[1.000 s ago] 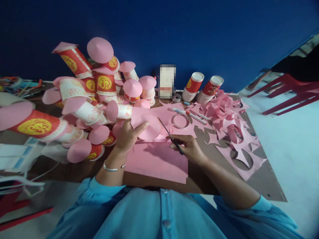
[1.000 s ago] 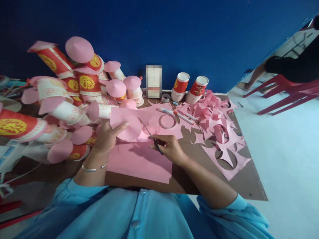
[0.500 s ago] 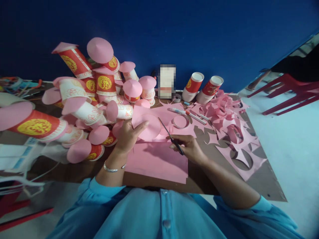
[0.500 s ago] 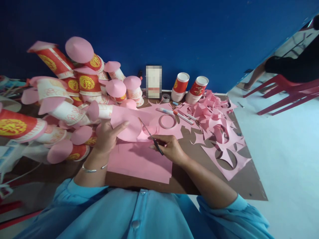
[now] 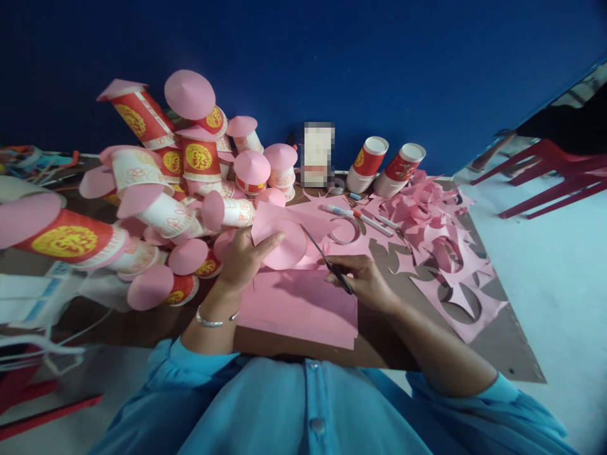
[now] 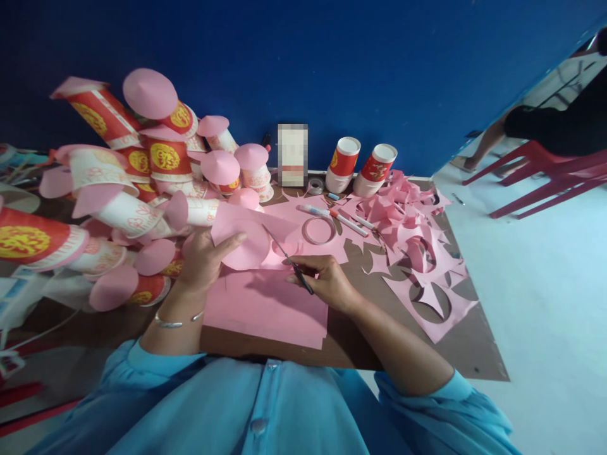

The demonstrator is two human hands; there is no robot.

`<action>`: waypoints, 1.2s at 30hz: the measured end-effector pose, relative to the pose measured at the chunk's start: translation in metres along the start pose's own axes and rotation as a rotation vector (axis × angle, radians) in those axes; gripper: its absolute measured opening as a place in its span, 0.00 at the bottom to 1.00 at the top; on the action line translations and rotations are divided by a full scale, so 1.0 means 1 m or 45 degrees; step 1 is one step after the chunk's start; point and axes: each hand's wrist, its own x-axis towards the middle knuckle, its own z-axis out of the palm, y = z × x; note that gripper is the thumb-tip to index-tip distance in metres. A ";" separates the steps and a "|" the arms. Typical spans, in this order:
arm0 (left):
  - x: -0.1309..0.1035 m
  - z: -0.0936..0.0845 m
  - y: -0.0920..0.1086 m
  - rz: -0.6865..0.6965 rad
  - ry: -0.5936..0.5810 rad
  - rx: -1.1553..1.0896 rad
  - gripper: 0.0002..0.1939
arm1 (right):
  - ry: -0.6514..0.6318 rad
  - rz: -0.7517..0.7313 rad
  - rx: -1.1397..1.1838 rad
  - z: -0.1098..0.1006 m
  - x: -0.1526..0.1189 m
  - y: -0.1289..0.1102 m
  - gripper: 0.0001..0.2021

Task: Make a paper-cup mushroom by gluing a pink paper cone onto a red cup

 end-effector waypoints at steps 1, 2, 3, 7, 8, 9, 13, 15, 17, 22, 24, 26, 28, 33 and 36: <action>0.000 0.000 0.000 0.005 -0.004 -0.004 0.16 | -0.001 0.001 0.006 0.000 0.000 0.000 0.26; 0.000 0.000 0.001 0.009 -0.003 -0.004 0.16 | -0.002 0.002 0.013 0.000 0.000 0.000 0.26; 0.000 0.000 0.001 0.011 -0.002 -0.002 0.16 | -0.006 0.005 0.018 0.000 0.000 0.000 0.26; -0.001 0.000 -0.002 -0.038 0.012 -0.010 0.16 | -0.007 0.017 0.037 0.000 0.000 0.002 0.27; -0.001 0.000 -0.003 -0.052 0.014 -0.012 0.17 | -0.005 0.020 0.041 0.000 0.000 0.002 0.27; -0.001 0.000 -0.005 -0.059 0.018 -0.017 0.17 | -0.005 0.021 0.044 0.000 0.000 0.002 0.27; 0.000 0.001 -0.007 -0.036 0.024 -0.066 0.18 | -0.008 0.031 0.042 0.000 0.000 0.000 0.28; 0.000 0.001 -0.006 -0.037 0.029 -0.069 0.18 | -0.009 0.032 0.045 -0.001 0.000 0.000 0.28; 0.001 0.001 -0.005 -0.042 0.029 -0.084 0.18 | -0.009 0.031 0.055 -0.002 0.000 0.001 0.28; -0.002 0.006 -0.003 -0.075 -0.062 -0.218 0.18 | 0.058 0.055 0.146 0.000 0.000 0.006 0.28; -0.004 0.009 -0.003 -0.113 -0.069 -0.228 0.18 | 0.069 0.062 0.186 0.001 0.000 0.006 0.28; -0.006 0.011 -0.004 -0.161 -0.040 -0.216 0.18 | 0.054 0.062 0.202 0.002 0.000 0.003 0.27; -0.006 0.012 -0.007 -0.188 0.017 -0.207 0.17 | 0.037 0.051 0.205 0.003 0.000 0.000 0.26; -0.006 0.013 -0.014 -0.173 0.094 -0.200 0.16 | 0.015 0.054 0.187 0.004 0.000 -0.001 0.26; -0.006 0.013 -0.014 -0.184 0.096 -0.191 0.16 | 0.030 0.066 0.242 0.005 0.001 0.003 0.26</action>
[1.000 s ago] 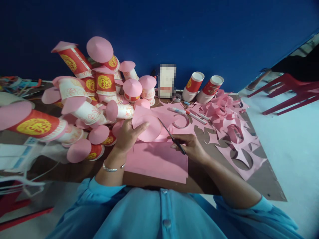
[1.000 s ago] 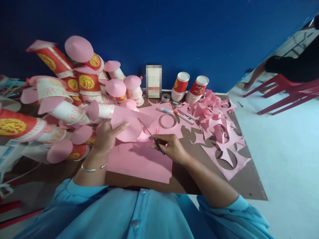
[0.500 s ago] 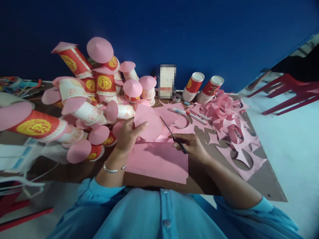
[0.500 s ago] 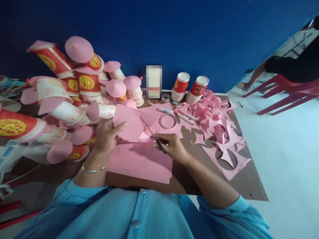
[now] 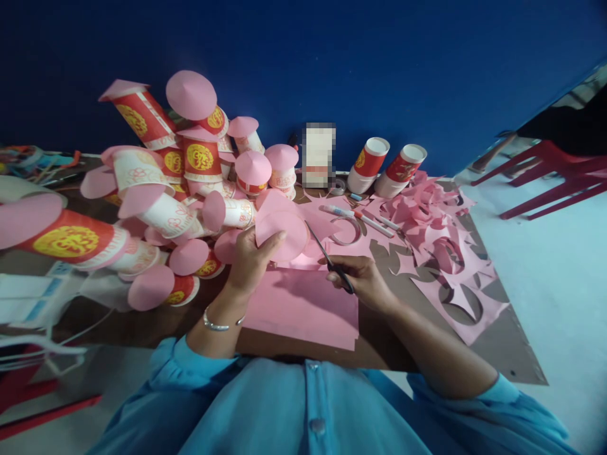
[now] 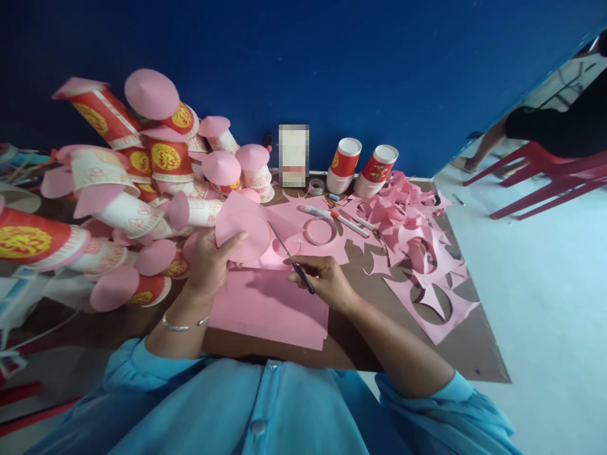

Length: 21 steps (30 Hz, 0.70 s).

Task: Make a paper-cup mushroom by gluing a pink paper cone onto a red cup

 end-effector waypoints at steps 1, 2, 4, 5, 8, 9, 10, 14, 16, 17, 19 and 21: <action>0.000 0.000 0.000 -0.003 -0.002 0.003 0.16 | 0.004 0.002 0.022 0.000 0.000 0.002 0.25; 0.000 0.000 0.000 -0.003 -0.005 0.006 0.16 | 0.005 0.005 0.036 0.000 0.000 0.003 0.25; 0.000 0.000 0.001 0.008 -0.019 0.009 0.15 | 0.009 0.010 0.046 0.001 0.001 0.005 0.24; 0.000 -0.001 0.000 0.017 -0.027 0.009 0.15 | 0.009 0.014 0.044 0.001 0.001 0.006 0.24; 0.001 -0.002 -0.001 0.041 -0.044 0.004 0.15 | 0.013 0.022 0.042 0.000 0.001 0.007 0.24; 0.002 -0.002 -0.001 0.044 -0.047 0.001 0.15 | 0.014 0.024 0.042 0.000 0.001 0.007 0.24; 0.002 -0.002 -0.001 0.042 -0.051 -0.004 0.15 | 0.012 0.026 0.041 0.000 0.001 0.007 0.24; 0.001 -0.003 0.002 0.023 -0.079 -0.019 0.13 | 0.004 0.023 -0.003 0.000 0.000 0.007 0.25; 0.001 -0.002 0.006 0.022 -0.088 -0.025 0.13 | 0.002 0.017 -0.040 -0.001 0.000 0.005 0.25; 0.001 -0.002 0.008 0.026 -0.086 -0.022 0.13 | 0.005 0.010 -0.051 -0.001 -0.001 0.005 0.26; 0.002 -0.002 0.011 0.040 -0.071 0.007 0.14 | 0.006 -0.004 -0.052 -0.001 -0.001 0.003 0.26; 0.002 -0.002 0.014 0.062 -0.050 0.054 0.15 | 0.003 -0.014 -0.048 -0.001 -0.001 0.002 0.25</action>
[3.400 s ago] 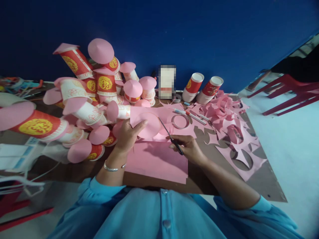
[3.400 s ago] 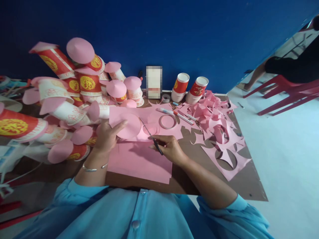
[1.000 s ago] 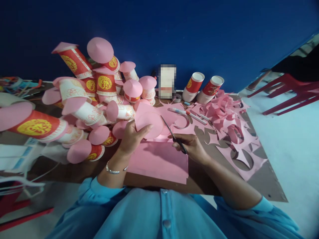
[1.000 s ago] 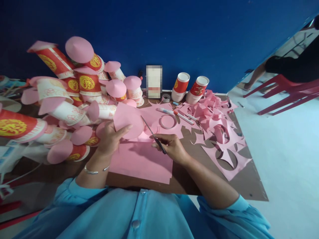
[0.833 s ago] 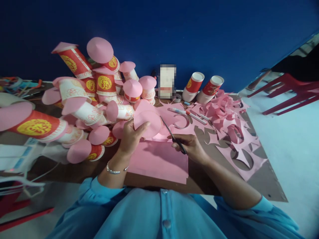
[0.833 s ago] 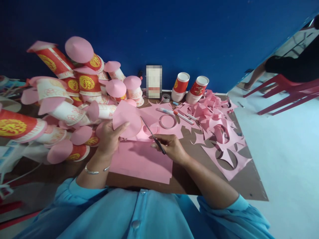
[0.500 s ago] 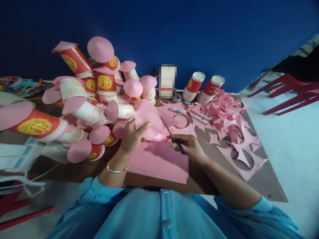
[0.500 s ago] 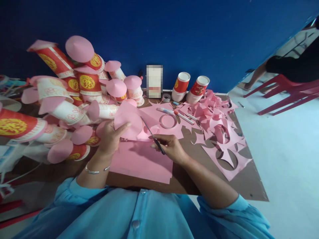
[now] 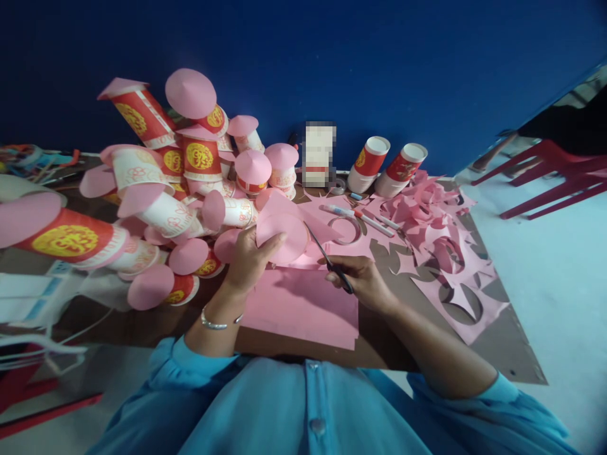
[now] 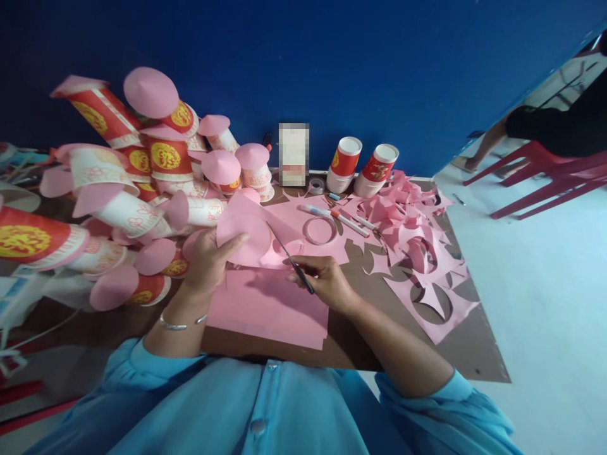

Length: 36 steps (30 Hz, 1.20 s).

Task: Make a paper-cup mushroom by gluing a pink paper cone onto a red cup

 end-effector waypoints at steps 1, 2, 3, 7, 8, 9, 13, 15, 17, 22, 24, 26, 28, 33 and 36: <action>0.000 0.000 0.001 0.008 0.003 0.018 0.15 | -0.003 -0.003 -0.002 0.000 0.000 0.000 0.25; 0.000 0.000 0.001 0.014 0.002 0.023 0.15 | -0.007 -0.002 -0.007 0.000 0.000 -0.001 0.25; 0.000 -0.001 0.002 0.015 -0.008 0.020 0.15 | -0.009 0.001 -0.011 0.000 0.000 -0.001 0.26; 0.000 -0.001 0.003 0.007 -0.061 0.014 0.14 | -0.012 0.019 -0.005 0.000 0.001 0.000 0.26; 0.000 -0.001 0.003 0.013 -0.066 0.025 0.14 | -0.014 0.021 -0.001 0.000 0.001 0.001 0.26; 0.000 -0.001 0.003 0.018 -0.068 0.035 0.14 | -0.016 0.020 0.002 0.000 0.001 0.001 0.26; 0.000 -0.003 0.000 0.005 -0.095 0.050 0.13 | -0.013 0.012 -0.019 -0.001 0.001 0.002 0.26; 0.001 -0.004 -0.001 0.002 -0.104 0.040 0.13 | -0.003 0.005 -0.034 -0.001 0.001 0.002 0.26; 0.002 -0.004 -0.002 0.016 -0.100 0.024 0.13 | -0.001 -0.006 -0.038 -0.001 0.001 0.002 0.25; 0.002 -0.004 0.000 0.020 -0.121 0.009 0.13 | -0.020 -0.021 -0.041 -0.001 0.001 0.000 0.26; 0.002 -0.004 0.001 0.024 -0.123 0.029 0.14 | -0.019 -0.002 -0.047 -0.002 0.001 0.000 0.27; 0.003 -0.004 0.002 0.036 -0.117 0.056 0.14 | -0.016 0.018 -0.037 -0.002 0.001 0.001 0.28; 0.003 -0.005 0.003 0.052 -0.115 0.085 0.13 | -0.018 0.030 -0.010 -0.002 0.001 0.001 0.28; 0.003 -0.007 0.006 0.058 -0.151 0.143 0.14 | -0.008 0.061 0.001 -0.003 0.002 0.002 0.29; 0.003 -0.007 0.008 0.052 -0.168 0.145 0.13 | -0.006 0.060 -0.010 -0.003 0.002 0.002 0.28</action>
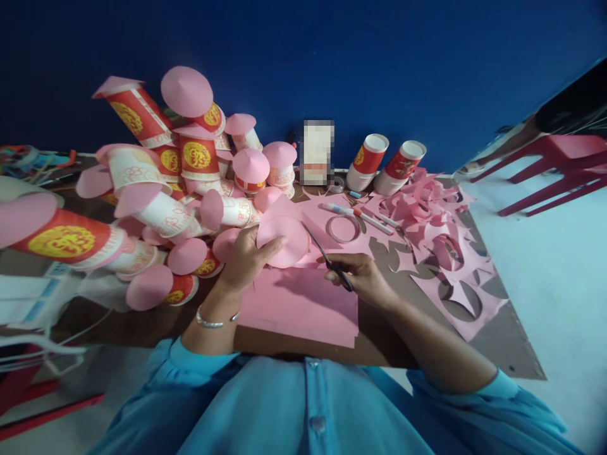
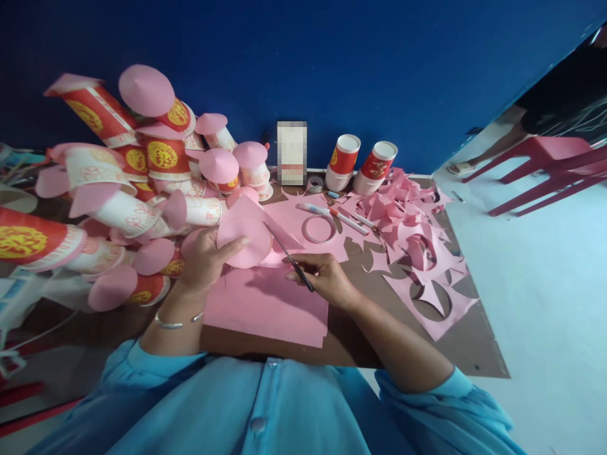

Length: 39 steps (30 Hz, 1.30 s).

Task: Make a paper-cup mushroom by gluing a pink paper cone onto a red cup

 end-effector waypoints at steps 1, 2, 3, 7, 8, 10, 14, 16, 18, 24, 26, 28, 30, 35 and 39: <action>0.000 0.000 0.000 0.002 0.001 0.001 0.13 | 0.001 -0.005 -0.003 0.000 0.000 0.000 0.28; 0.000 0.000 0.001 0.004 0.004 0.005 0.13 | 0.001 -0.010 -0.005 0.000 0.000 0.000 0.28; 0.000 0.000 0.000 0.005 0.007 0.007 0.13 | 0.001 -0.013 -0.006 0.000 0.000 0.000 0.27; 0.000 -0.001 -0.002 -0.013 0.000 0.005 0.13 | 0.003 -0.025 -0.003 0.000 0.000 0.001 0.27; 0.000 -0.001 -0.002 -0.015 0.004 0.008 0.14 | 0.000 -0.026 -0.003 0.000 0.000 0.002 0.27; 0.000 -0.002 -0.003 -0.020 0.008 0.011 0.14 | -0.007 -0.029 -0.003 -0.001 0.000 0.002 0.27; -0.001 -0.001 -0.004 -0.039 0.034 -0.017 0.14 | -0.012 -0.024 -0.006 -0.001 0.000 0.001 0.26; -0.001 0.000 -0.004 -0.041 0.071 -0.042 0.15 | -0.012 -0.015 0.007 -0.001 0.000 0.001 0.26; -0.001 0.000 -0.003 -0.039 0.098 -0.056 0.15 | -0.013 -0.002 0.025 0.000 0.000 0.001 0.26; -0.001 0.000 -0.003 -0.006 0.092 -0.007 0.15 | -0.024 0.021 0.058 0.000 0.000 0.000 0.26; -0.001 0.000 -0.003 -0.004 0.065 0.007 0.15 | -0.018 0.029 0.049 0.001 0.000 -0.001 0.26; -0.001 -0.001 -0.001 0.005 0.063 0.029 0.15 | -0.010 0.031 0.041 0.001 0.000 -0.001 0.27; -0.001 -0.001 0.001 0.022 0.069 0.051 0.16 | -0.008 0.032 0.035 0.002 0.000 -0.001 0.28; 0.000 -0.001 0.002 0.006 0.042 0.038 0.15 | 0.004 0.022 0.063 0.001 0.001 0.002 0.27; 0.000 -0.001 0.000 0.039 0.053 0.043 0.14 | 0.003 0.022 0.051 0.001 0.000 0.003 0.28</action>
